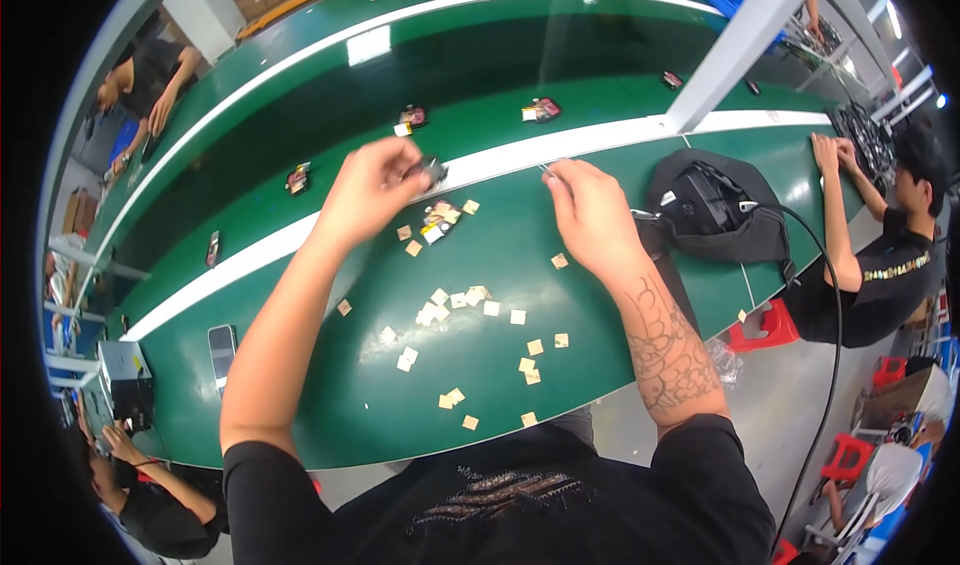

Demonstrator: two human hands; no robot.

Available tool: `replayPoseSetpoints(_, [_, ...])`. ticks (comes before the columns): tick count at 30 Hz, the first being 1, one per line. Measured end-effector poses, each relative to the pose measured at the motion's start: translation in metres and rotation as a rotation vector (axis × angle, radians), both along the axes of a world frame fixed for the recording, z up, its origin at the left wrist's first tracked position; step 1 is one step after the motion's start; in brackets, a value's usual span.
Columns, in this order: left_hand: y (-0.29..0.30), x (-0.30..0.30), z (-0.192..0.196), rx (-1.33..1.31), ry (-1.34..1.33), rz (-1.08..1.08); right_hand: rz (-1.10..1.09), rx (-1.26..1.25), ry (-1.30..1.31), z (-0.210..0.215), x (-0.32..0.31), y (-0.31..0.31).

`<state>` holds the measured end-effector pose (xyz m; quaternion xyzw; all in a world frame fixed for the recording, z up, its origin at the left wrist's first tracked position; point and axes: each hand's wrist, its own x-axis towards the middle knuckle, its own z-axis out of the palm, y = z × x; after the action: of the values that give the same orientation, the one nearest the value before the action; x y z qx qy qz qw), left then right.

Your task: Manually assembling and inspecting small electronic or mechanical components at a factory workbench.

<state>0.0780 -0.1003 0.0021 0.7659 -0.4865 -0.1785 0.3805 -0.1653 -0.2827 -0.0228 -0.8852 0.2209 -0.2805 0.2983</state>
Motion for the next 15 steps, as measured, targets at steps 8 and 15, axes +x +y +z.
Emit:
replayPoseSetpoints(8, [-0.189, 0.041, -0.038, 0.200, -0.285, 0.020, -0.060, 0.012, 0.070, -0.006, 0.001, -0.003])
replayPoseSetpoints(15, [-0.225, -0.015, -0.034, 0.010, -0.576, -0.255, -0.052, 0.051, -0.010, -0.006, 0.008, -0.001])
